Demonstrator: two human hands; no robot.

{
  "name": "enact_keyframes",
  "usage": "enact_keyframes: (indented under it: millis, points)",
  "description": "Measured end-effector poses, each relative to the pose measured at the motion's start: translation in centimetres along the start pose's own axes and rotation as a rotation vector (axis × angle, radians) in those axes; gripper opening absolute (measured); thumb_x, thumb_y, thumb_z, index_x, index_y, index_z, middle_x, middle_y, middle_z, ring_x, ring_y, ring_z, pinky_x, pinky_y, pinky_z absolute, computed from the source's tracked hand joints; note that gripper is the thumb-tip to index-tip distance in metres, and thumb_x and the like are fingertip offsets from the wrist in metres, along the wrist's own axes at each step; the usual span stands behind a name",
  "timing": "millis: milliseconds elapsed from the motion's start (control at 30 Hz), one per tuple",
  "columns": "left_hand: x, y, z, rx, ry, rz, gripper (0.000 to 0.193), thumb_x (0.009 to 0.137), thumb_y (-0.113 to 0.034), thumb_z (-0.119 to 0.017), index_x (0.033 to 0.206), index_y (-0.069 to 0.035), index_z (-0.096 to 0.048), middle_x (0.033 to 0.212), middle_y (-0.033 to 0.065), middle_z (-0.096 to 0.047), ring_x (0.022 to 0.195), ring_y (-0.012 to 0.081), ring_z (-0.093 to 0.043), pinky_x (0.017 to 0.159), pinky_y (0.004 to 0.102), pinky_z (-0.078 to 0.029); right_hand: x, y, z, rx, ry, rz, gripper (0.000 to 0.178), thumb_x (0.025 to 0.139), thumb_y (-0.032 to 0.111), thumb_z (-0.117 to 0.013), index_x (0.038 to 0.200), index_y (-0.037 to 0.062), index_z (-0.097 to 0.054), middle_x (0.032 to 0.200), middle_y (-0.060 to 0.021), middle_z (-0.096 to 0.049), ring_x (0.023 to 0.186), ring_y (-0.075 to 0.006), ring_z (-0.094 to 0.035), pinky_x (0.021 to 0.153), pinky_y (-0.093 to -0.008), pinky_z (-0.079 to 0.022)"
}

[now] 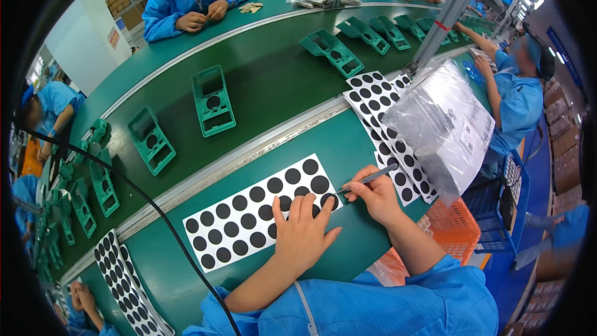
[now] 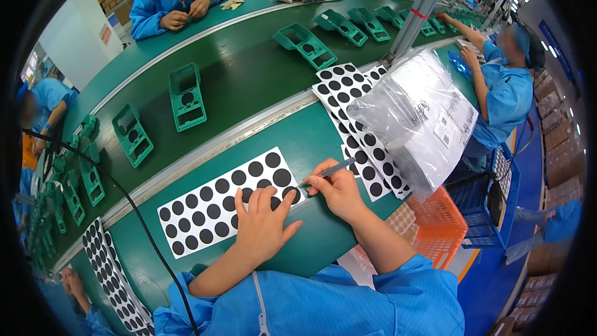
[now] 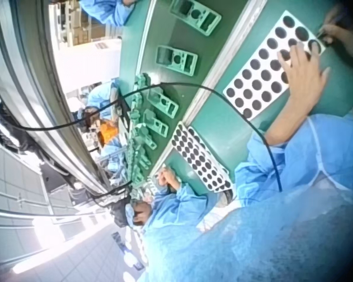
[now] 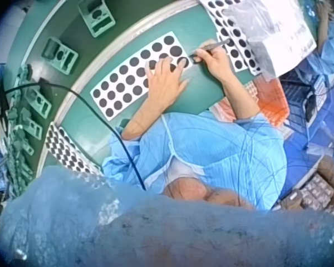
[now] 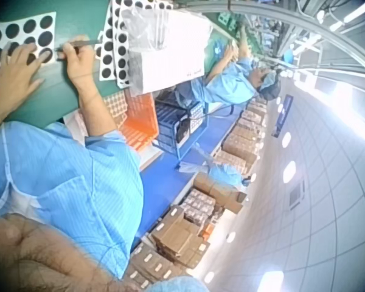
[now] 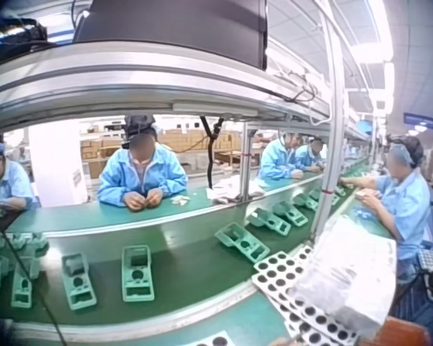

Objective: Manually applying circular stickers or seals to plastic electronic component housings using tweezers.

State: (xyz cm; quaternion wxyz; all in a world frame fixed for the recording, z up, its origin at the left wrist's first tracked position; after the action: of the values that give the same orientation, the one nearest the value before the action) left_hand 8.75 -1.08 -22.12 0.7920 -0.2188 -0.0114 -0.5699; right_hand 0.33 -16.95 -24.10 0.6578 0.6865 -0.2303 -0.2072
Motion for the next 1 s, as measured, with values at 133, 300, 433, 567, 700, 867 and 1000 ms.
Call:
enact_keyframes:
  millis: [133, 300, 433, 567, 700, 867, 1000]
  points:
    - [0.0, 0.0, 0.0, 0.007, -0.005, -0.003, 0.054, 0.071, -0.04, -0.067, 0.116, -0.015, -0.054, 0.111, 0.0117, -0.045, 0.108, 0.0266, -0.042, 0.096, 0.0588, -0.02, -0.1, 0.1, 0.0, -0.005, 0.022, 0.036, 0.004, 0.086, 0.004, -0.056, 0.085, 0.0009, -0.053, 0.073, -0.0065, -0.06, 0.065, -0.0084, -0.057, 0.06, -0.0197, -0.046]
    - [0.0, 0.0, 0.1, 0.005, -0.005, -0.008, 0.053, 0.071, -0.04, -0.066, 0.117, -0.015, -0.054, 0.111, 0.0118, -0.045, 0.108, 0.0267, -0.042, 0.096, 0.0592, -0.019, 0.0, 0.1, 0.1, -0.011, 0.017, 0.049, 0.005, 0.086, 0.003, -0.055, 0.085, 0.0004, -0.051, 0.076, -0.0086, -0.06, 0.066, -0.0102, -0.057, 0.063, -0.0231, -0.048]
    - [-0.1, 0.0, 0.1, -0.001, -0.007, -0.008, 0.053, 0.072, -0.04, -0.066, 0.117, -0.015, -0.054, 0.111, 0.012, -0.045, 0.108, 0.0268, -0.041, 0.096, 0.0597, -0.019, -0.1, 0.1, 0.0, 0.051, -0.051, 0.033, 0.006, 0.085, 0.005, -0.058, 0.086, 0.0007, -0.054, 0.074, -0.0067, -0.06, 0.065, -0.0087, -0.057, 0.06, -0.0204, -0.046]
    - [-0.1, 0.0, 0.1, 0.003, -0.008, -0.008, 0.053, 0.072, -0.04, -0.066, 0.117, -0.015, -0.054, 0.112, 0.012, -0.045, 0.109, 0.0267, -0.041, 0.096, 0.0598, -0.018, -0.1, 0.2, 0.0, 0.005, -0.005, 0.051, 0.007, 0.085, 0.005, -0.059, 0.085, 0.0008, -0.054, 0.075, -0.0074, -0.061, 0.065, -0.0092, -0.057, 0.06, -0.0204, -0.046]
    - [-0.2, 0.1, 0.0, 0.005, -0.005, -0.006, 0.052, 0.072, -0.04, -0.065, 0.117, -0.015, -0.054, 0.112, 0.0118, -0.045, 0.109, 0.0266, -0.041, 0.096, 0.0595, -0.018, -0.2, 0.1, 0.3, 0.054, 0.031, 0.022, 0.006, 0.085, 0.003, -0.057, 0.085, 0.0008, -0.051, 0.078, -0.0112, -0.061, 0.064, -0.0112, -0.057, 0.063, -0.0237, -0.048]
    - [-0.3, 0.2, 0.3, -0.013, -0.053, -0.029, 0.056, 0.069, -0.036, -0.069, 0.115, -0.009, -0.051, 0.112, 0.0116, -0.046, 0.108, 0.0267, -0.043, 0.097, 0.0578, -0.019, -0.1, -0.1, 0.4, 0.105, 0.024, 0.037, 0.006, 0.085, 0.002, -0.054, 0.085, 0.0008, -0.048, 0.081, -0.015, -0.062, 0.063, -0.0129, -0.058, 0.065, -0.0274, -0.051]
    - [-0.5, 1.2, 0.0, -0.142, -0.167, 0.017, 0.067, 0.063, -0.027, -0.076, 0.113, -0.001, -0.041, 0.11, 0.0113, -0.049, 0.104, 0.0258, -0.048, 0.099, 0.0539, -0.021, -0.2, 0.4, 0.7, 0.148, 0.138, 0.031, 0.008, 0.085, 0.005, -0.056, 0.086, 0.002, -0.049, 0.08, -0.0156, -0.061, 0.061, -0.013, -0.056, 0.067, -0.0288, -0.052]
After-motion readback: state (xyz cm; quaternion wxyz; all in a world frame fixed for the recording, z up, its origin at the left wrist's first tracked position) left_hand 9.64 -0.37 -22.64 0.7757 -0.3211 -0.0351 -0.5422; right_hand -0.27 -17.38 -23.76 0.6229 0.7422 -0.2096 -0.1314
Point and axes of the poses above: each hand's wrist, its own x-axis towards the middle knuckle, its own z-axis out of the back of the hand, y = z × x, the point moved 3 cm from there along x, towards the middle knuckle
